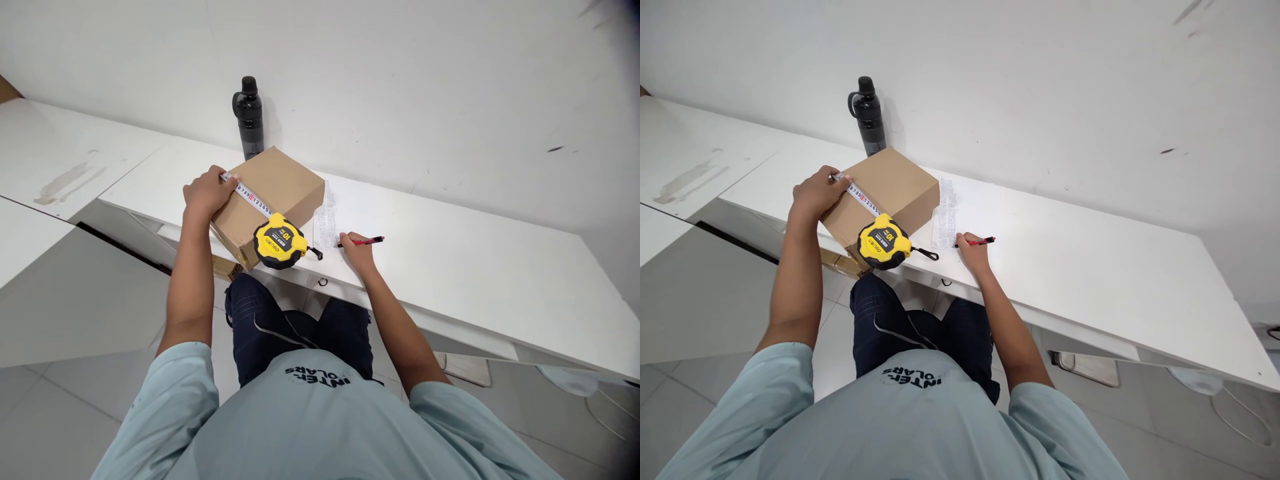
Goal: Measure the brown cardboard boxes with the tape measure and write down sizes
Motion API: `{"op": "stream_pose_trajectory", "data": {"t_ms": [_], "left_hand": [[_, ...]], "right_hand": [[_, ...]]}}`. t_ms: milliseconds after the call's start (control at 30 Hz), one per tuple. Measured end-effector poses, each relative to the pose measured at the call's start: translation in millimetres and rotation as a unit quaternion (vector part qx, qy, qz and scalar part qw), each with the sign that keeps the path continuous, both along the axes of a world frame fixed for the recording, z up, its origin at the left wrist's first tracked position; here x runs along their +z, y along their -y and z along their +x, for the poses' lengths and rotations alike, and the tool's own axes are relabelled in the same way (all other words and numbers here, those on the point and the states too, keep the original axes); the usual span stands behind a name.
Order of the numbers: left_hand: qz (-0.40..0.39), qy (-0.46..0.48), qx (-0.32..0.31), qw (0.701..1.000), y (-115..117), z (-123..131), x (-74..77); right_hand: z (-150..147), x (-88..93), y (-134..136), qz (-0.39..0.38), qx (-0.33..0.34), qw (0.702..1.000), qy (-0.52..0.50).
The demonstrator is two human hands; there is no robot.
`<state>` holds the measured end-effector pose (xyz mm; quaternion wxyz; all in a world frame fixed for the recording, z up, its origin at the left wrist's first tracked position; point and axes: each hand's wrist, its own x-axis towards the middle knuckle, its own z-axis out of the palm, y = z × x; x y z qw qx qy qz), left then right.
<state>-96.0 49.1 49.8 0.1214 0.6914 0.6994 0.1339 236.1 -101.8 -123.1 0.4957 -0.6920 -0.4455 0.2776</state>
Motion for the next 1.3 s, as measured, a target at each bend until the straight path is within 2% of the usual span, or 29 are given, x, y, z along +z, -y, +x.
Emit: {"op": "stream_pose_trajectory", "data": {"t_ms": [400, 967, 1167, 1300], "left_hand": [[0.008, 0.009, -0.001, 1.000, -0.6, -0.8, -1.9], [0.003, 0.002, -0.005, 1.000, 0.1, -1.3, -1.3], [0.006, 0.004, -0.006, 1.000, -0.3, -1.4, -2.0], [0.005, 0.001, -0.007, 1.000, -1.1, -1.9, -2.2]], "right_hand": [[0.7, -4.2, -1.2, 0.011, -0.028, 1.000, -0.001], [0.9, -3.2, 0.9, 0.015, -0.029, 0.999, 0.010], [-0.8, -5.9, 1.8, 0.029, -0.063, 0.998, 0.014], [-0.7, -5.6, 1.0, 0.022, -0.060, 0.998, 0.013]]}}
